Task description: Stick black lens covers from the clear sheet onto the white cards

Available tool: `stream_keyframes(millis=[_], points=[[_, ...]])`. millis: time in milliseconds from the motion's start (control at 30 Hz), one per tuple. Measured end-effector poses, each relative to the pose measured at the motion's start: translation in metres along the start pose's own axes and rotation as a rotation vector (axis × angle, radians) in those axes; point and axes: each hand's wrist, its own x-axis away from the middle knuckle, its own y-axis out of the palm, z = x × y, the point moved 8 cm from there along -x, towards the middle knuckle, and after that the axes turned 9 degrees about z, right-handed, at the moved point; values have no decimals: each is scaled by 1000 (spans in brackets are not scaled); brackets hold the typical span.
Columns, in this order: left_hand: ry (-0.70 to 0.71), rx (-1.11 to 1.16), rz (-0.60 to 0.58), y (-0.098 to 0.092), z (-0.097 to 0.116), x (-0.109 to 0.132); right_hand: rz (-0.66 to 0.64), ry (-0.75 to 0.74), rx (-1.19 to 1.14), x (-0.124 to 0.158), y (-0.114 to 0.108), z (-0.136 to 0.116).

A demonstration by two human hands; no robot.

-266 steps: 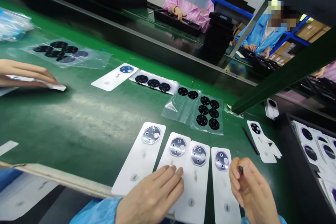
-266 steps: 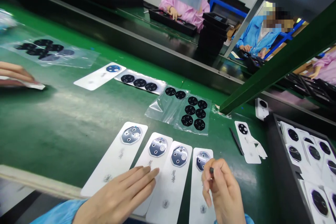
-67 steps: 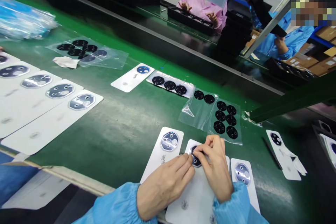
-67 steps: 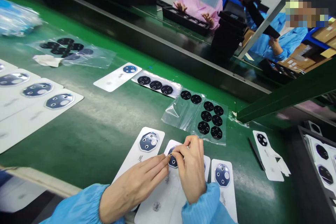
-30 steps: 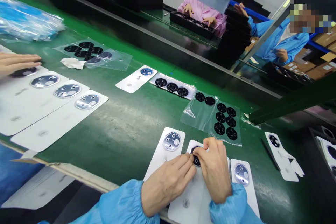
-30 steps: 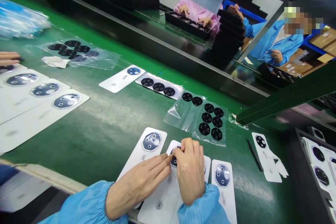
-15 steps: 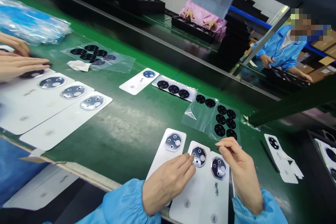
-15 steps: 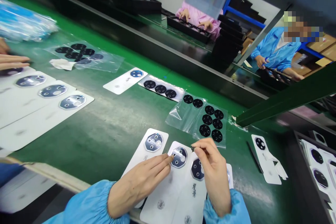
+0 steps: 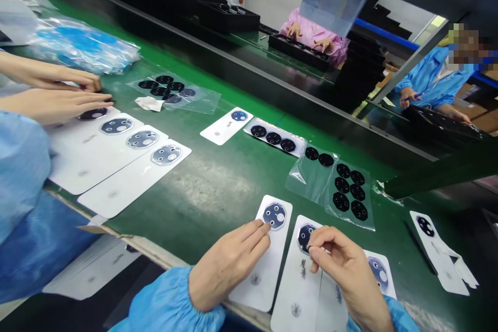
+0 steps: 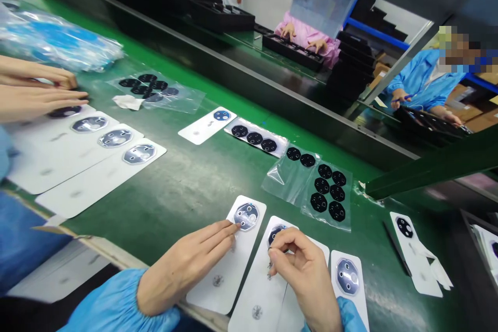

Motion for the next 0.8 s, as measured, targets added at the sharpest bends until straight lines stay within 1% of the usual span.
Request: stream_keyframes(millis=[67,133,267,367,500,600,667,800], points=[[0,0,-9,1,0,0,-28,20,-56,-3,5,2],[3,-4,-7,0,1,1,-25,35,-58,-7,5,5],[18,-4,4,-1,3,2,28,52,107,-13,3,9],[18,1,-6,2,3,4,53,44,143,-18,7,8],[13,20,-20,5,4,4,-1,71,131,-22,19,12],[17,11,-54,8,4,5,-22,85,154,-26,27,16],[20,1,-74,10,4,6,-26,16,231,-28,33,13],[15,4,-73,11,4,6,-40,-246,458,-31,48,-2]])
